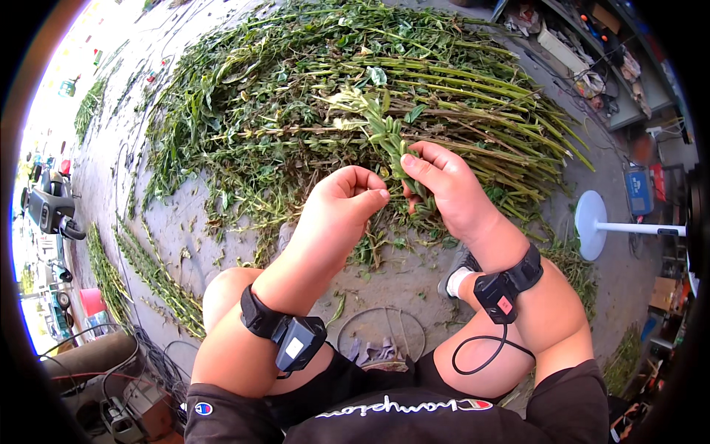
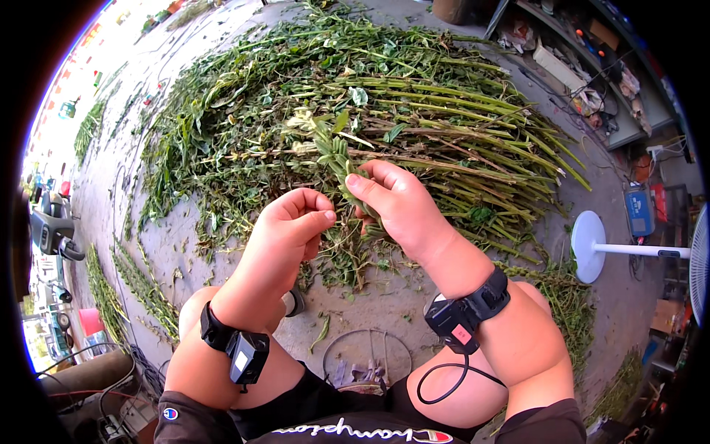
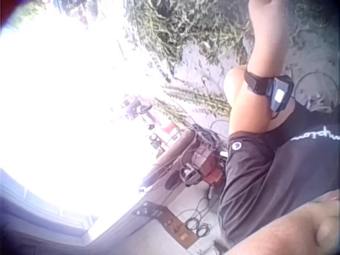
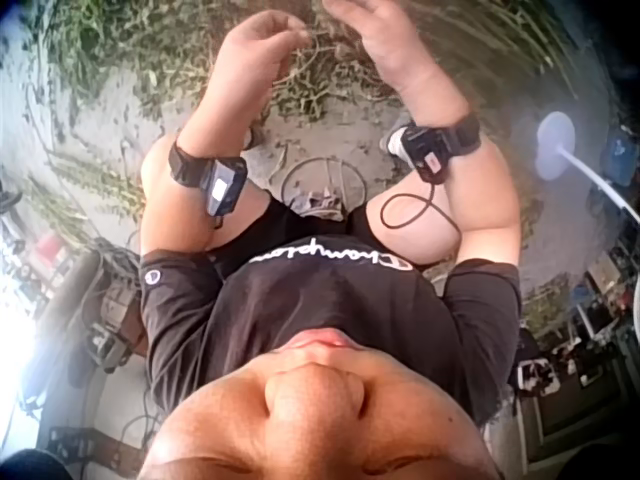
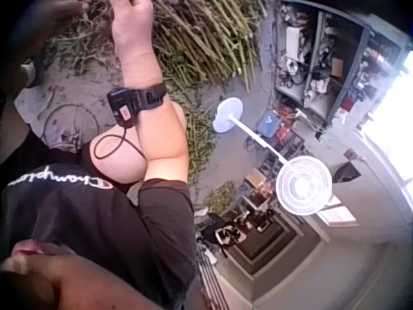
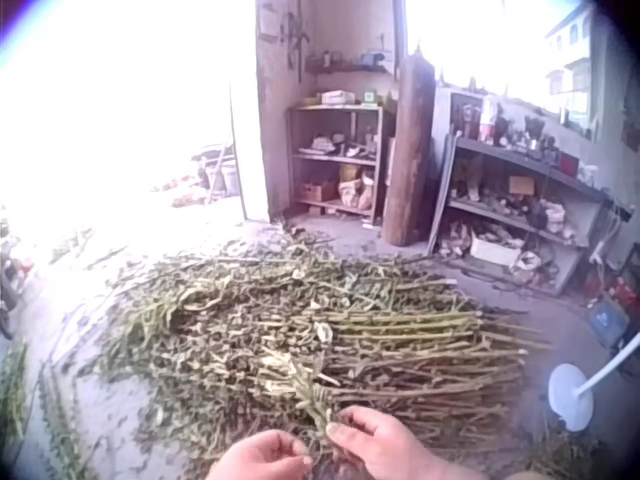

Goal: The person sits on a concrete floor and strips leaves and small pods from long green plant stems by hand. They pick up individual stems from a large pile, pull off the foliage, and place the cleaned stems onto a separate pile on the floor.

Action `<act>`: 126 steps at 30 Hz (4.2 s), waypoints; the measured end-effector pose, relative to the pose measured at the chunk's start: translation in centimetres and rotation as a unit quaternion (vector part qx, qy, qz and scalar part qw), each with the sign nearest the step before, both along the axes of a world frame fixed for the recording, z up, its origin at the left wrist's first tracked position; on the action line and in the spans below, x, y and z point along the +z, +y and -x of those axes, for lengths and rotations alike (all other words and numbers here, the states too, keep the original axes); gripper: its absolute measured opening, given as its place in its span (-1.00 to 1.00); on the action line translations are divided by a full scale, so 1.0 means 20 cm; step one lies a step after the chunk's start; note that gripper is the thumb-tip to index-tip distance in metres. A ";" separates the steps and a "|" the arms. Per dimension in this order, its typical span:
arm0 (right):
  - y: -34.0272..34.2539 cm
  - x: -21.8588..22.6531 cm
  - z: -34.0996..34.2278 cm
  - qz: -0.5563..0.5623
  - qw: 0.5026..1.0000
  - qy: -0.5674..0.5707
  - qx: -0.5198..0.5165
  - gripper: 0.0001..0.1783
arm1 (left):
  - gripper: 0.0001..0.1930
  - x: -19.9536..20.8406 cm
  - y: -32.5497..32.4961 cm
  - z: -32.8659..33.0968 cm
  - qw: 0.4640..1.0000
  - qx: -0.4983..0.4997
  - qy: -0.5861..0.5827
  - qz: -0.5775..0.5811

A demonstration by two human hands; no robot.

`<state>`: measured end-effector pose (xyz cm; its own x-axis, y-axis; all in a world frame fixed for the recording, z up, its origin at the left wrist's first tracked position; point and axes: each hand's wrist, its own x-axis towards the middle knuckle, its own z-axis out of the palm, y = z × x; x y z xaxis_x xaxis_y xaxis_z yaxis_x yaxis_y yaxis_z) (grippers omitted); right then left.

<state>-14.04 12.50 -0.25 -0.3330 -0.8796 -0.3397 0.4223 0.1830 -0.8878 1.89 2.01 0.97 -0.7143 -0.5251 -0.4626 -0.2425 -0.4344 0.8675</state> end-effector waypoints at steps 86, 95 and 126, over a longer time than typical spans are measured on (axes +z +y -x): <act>0.15 0.19 0.22 0.090 0.984 0.111 0.103 -0.53 | -0.70 -0.07 0.09 0.10 0.943 -0.114 0.054 0.308; 0.14 0.18 0.17 0.171 0.878 0.447 0.021 -0.85 | -0.74 -0.05 0.09 0.09 0.897 -0.112 0.102 0.416; 0.13 0.11 0.21 0.153 0.969 -0.054 0.187 -0.70 | -0.64 -0.03 0.03 0.05 0.942 -0.256 0.206 0.063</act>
